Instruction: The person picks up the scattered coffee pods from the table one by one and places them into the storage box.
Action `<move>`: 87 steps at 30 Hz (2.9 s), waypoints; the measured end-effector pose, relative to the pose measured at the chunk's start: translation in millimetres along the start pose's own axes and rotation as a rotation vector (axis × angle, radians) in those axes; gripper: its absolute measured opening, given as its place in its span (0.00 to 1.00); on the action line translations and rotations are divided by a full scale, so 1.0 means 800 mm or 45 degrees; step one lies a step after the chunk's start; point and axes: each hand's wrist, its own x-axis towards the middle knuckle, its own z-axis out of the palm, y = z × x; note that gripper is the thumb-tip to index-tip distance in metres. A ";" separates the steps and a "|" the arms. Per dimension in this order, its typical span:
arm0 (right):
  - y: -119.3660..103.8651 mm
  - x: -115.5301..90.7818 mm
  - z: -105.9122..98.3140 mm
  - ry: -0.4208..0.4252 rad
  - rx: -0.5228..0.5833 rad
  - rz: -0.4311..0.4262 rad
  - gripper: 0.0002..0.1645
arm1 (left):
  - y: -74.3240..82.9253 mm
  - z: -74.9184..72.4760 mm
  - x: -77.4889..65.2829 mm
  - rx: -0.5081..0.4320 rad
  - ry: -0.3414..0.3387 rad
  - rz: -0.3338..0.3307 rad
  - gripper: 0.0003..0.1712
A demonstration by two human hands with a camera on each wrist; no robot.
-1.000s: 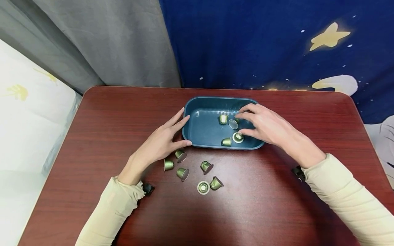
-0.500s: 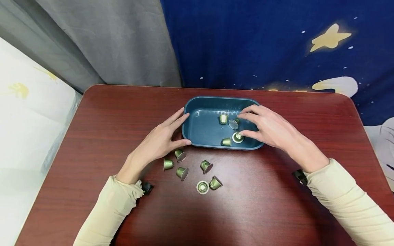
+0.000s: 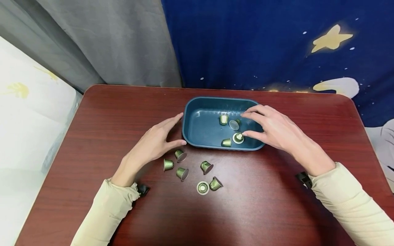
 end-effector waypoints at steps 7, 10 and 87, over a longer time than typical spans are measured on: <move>0.003 -0.009 -0.005 -0.001 0.000 0.074 0.32 | 0.000 -0.001 -0.004 0.004 0.016 -0.012 0.55; 0.004 -0.015 -0.006 0.017 0.003 0.092 0.31 | -0.001 -0.001 -0.008 0.013 0.016 -0.013 0.53; 0.030 -0.071 0.015 0.098 0.241 0.366 0.37 | -0.011 0.004 -0.087 0.110 -0.053 0.038 0.28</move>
